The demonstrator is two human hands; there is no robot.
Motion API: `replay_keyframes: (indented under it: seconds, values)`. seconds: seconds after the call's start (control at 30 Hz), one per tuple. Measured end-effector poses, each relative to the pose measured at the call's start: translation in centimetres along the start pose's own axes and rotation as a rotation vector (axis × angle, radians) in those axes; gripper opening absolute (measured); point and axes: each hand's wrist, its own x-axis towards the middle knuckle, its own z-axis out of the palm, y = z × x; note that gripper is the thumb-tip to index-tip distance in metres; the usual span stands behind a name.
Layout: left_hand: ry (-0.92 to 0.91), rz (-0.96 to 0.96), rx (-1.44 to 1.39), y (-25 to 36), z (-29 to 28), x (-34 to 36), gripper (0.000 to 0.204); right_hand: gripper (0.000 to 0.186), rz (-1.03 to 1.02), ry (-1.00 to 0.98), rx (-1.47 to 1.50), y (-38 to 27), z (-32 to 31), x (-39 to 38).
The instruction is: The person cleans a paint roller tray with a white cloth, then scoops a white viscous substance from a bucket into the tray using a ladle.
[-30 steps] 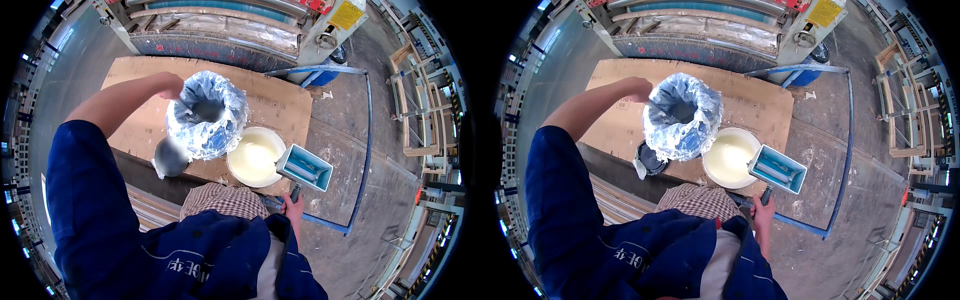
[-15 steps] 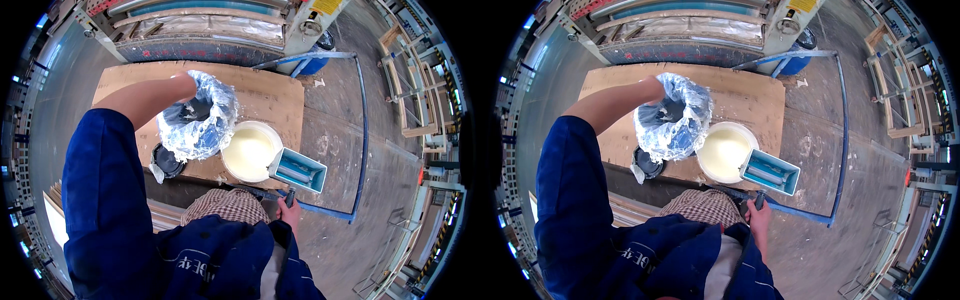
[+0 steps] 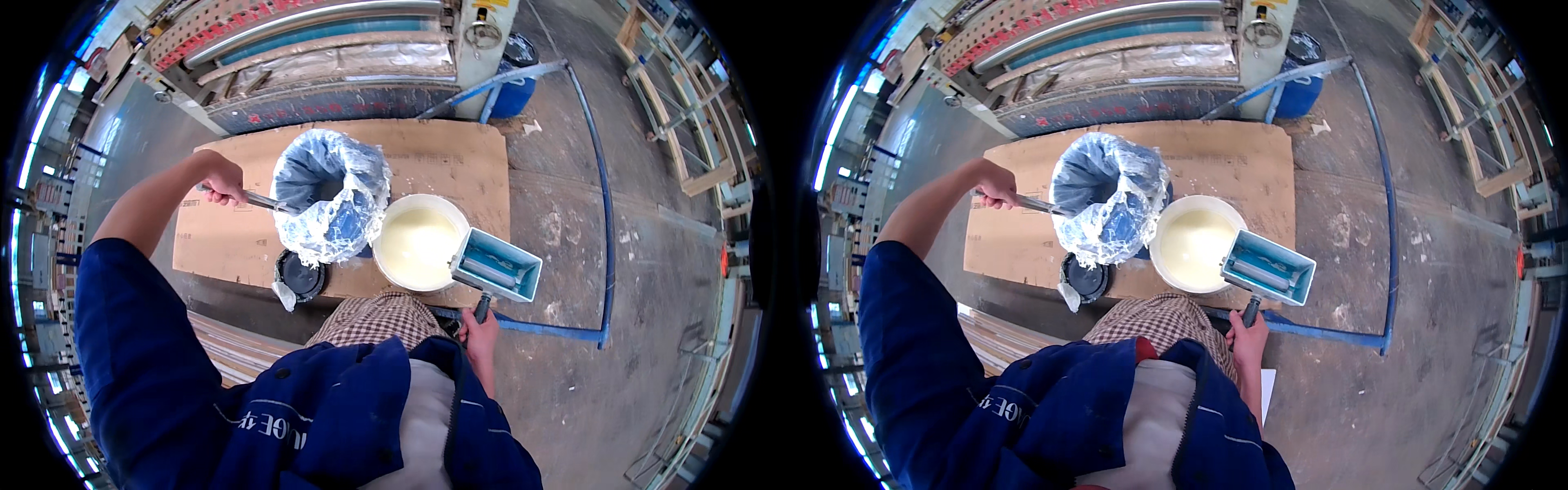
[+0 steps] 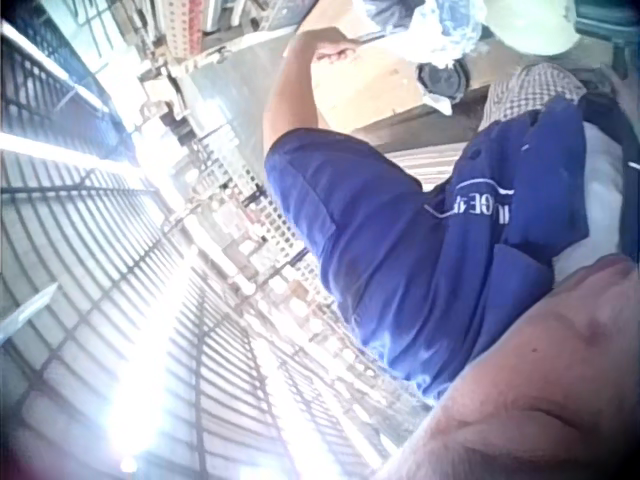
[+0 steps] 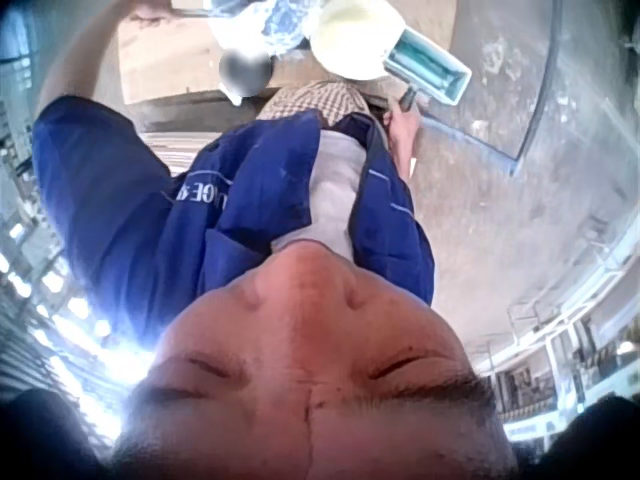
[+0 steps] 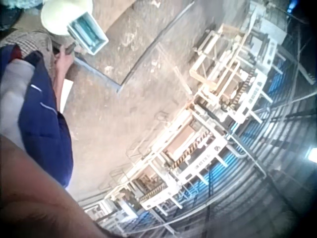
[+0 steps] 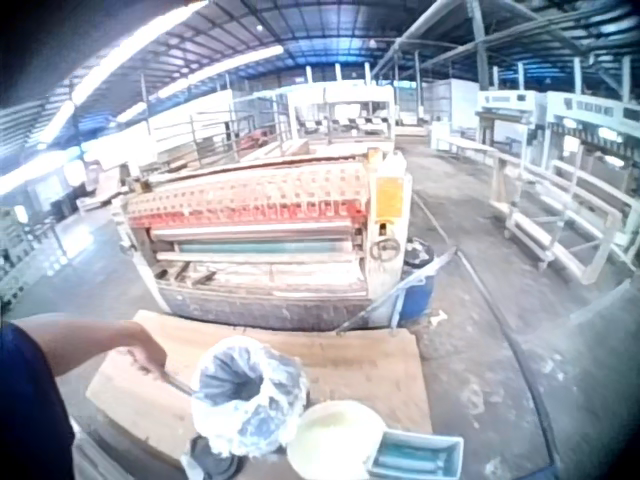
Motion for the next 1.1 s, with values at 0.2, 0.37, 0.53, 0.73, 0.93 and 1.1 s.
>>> replay_keyframes:
  seconds: [0.2,0.37,0.53,0.73,0.93,1.1]
  values:
    - [0.124,0.015,-0.268,-2.5,5.8,-4.2,0.03,0.018,-0.036,-0.107,0.017,-1.4,-0.4,2.5]
    - [0.257,0.007,-0.473,-0.7,12.9,-8.2,0.028,0.019,-0.072,-0.204,-0.034,-1.9,-2.1,3.0]
    - [0.402,-0.018,-0.55,0.8,17.5,-15.2,0.032,0.02,-0.095,-0.254,-0.051,-2.6,-3.4,4.5]
    - [0.584,-0.079,-0.646,2.9,26.9,-18.5,0.035,0.02,-0.126,-0.364,-0.068,-4.2,-3.8,6.0]
    - [0.689,-0.12,-0.742,5.6,32.3,-20.7,0.031,0.02,-0.14,-0.402,-0.135,-5.3,-3.3,5.9]
    - [0.698,-0.13,-0.914,7.8,36.9,-21.9,0.027,0.02,-0.115,-0.431,-0.174,-4.9,-2.7,6.9]
